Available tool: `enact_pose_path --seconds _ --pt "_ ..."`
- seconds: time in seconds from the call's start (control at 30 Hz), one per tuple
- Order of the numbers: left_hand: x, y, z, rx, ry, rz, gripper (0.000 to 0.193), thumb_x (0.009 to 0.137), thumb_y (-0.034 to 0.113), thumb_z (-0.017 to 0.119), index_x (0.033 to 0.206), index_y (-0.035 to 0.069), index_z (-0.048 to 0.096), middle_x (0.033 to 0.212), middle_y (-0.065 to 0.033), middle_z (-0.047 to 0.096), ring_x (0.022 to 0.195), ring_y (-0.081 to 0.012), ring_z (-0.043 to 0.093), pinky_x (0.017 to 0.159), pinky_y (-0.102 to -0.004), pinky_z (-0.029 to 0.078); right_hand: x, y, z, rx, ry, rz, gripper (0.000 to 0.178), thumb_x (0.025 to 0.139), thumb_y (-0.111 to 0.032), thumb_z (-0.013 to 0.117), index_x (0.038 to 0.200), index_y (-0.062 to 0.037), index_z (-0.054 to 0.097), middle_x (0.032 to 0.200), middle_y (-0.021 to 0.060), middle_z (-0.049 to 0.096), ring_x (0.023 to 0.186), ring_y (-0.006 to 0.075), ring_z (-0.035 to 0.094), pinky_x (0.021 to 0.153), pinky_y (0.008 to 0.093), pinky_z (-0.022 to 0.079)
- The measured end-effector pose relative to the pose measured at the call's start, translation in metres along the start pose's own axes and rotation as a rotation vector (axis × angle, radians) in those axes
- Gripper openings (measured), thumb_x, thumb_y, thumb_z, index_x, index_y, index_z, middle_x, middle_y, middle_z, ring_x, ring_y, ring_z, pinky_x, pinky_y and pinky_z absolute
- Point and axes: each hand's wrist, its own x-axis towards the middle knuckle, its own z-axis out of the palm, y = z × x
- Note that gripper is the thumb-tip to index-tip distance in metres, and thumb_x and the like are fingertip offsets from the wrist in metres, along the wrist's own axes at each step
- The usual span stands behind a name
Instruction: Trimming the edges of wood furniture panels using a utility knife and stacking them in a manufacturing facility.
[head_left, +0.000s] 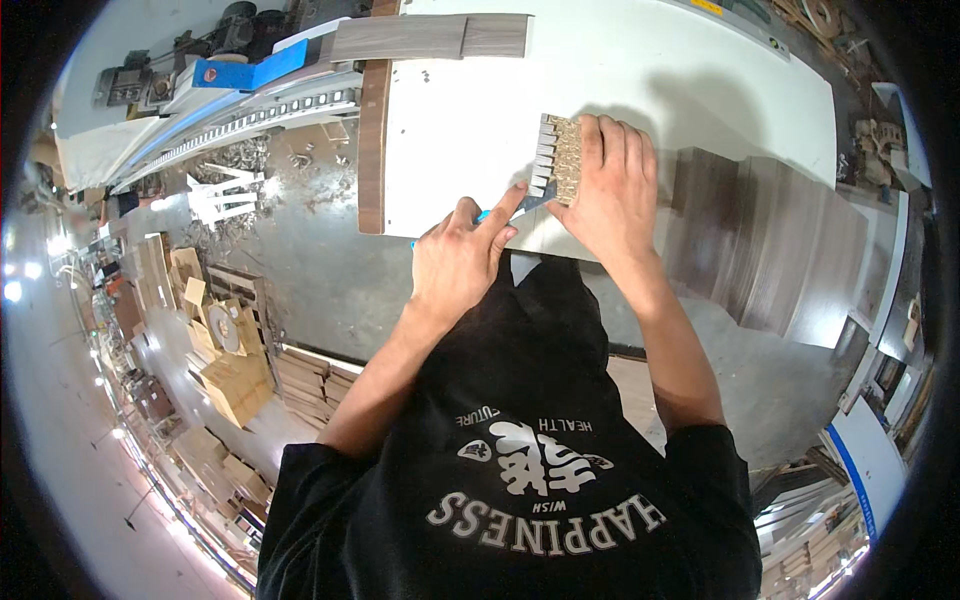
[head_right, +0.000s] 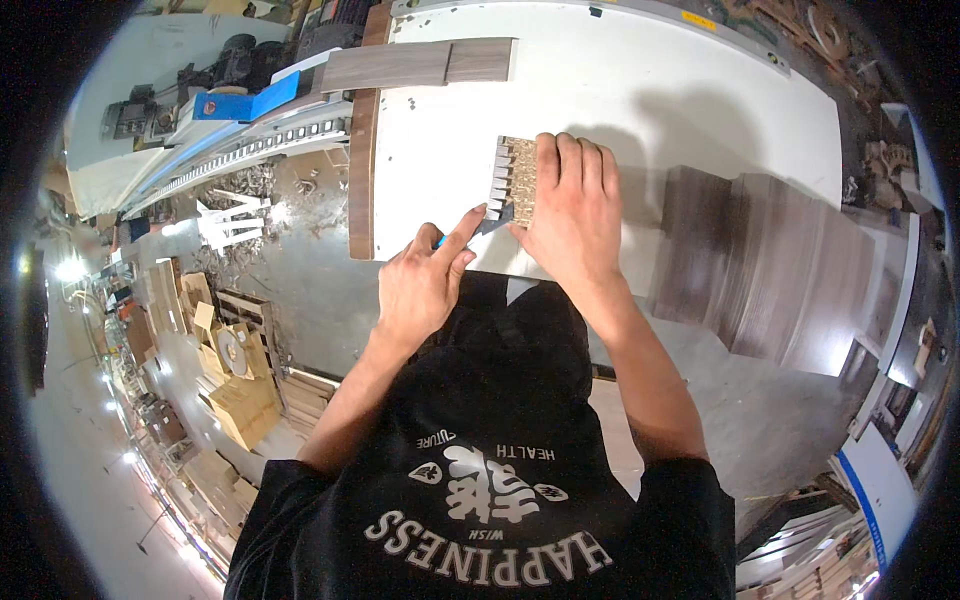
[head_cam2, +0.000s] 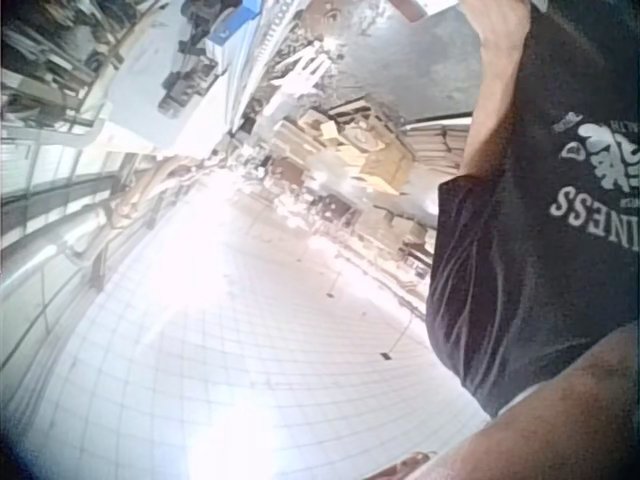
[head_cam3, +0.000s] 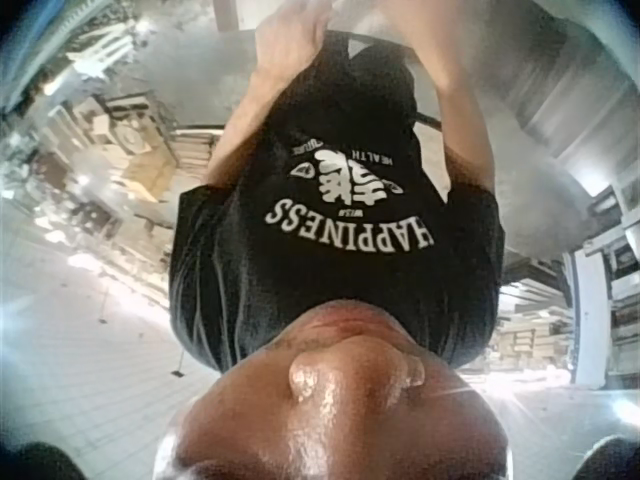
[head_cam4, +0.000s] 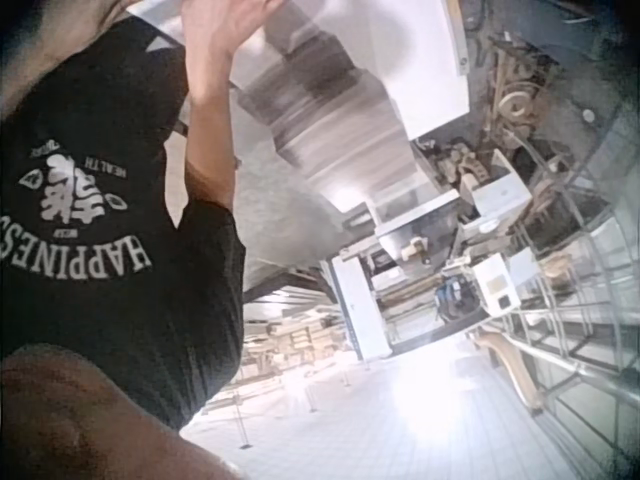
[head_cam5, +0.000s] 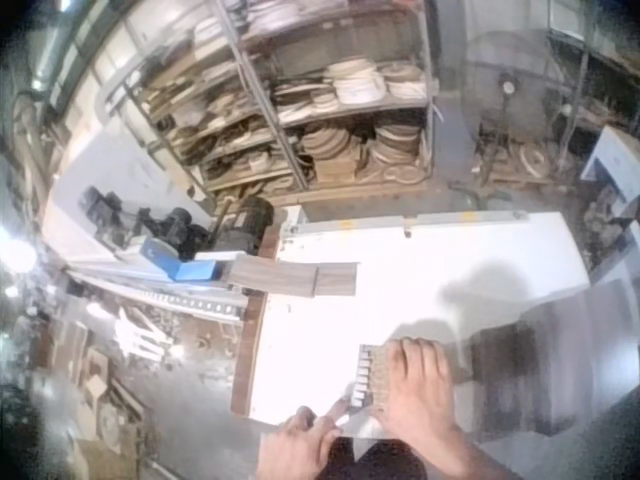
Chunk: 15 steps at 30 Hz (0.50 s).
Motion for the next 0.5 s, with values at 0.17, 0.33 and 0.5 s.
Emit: enact_pose_path --seconds 0.17,0.33,0.5 --pt "0.018 -0.004 -0.001 0.040 0.052 0.030 0.050 0.110 0.035 0.061 0.160 0.035 0.057 0.088 -0.0096 0.061 0.073 -0.0308 0.069 0.064 -0.0456 0.057 -0.001 0.000 0.003 0.017 0.026 0.010 0.105 0.061 -0.032 0.103 0.146 -0.0002 0.052 0.138 0.0168 0.059 0.131 0.0358 0.056 0.119 0.0529 0.040" --pt "0.045 -0.007 -0.003 0.074 0.097 0.046 0.047 0.110 0.037 0.060 0.157 0.037 0.058 0.088 -0.0089 0.062 0.074 -0.0315 0.070 0.064 -0.0460 0.057 0.000 0.000 0.002 0.020 0.018 -0.002 0.101 0.063 -0.033 0.102 0.144 0.0018 0.053 0.136 0.0182 0.059 0.131 0.0359 0.056 0.120 0.0507 0.040" --pt "0.070 -0.005 -0.006 0.093 0.128 0.066 0.045 0.111 0.041 0.059 0.156 0.036 0.059 0.085 -0.0098 0.062 0.072 -0.0311 0.072 0.061 -0.0458 0.058 0.000 -0.002 0.002 0.023 0.029 0.022 0.100 0.063 -0.031 0.102 0.144 0.0020 0.053 0.137 0.0185 0.059 0.131 0.0358 0.056 0.120 0.0509 0.040"
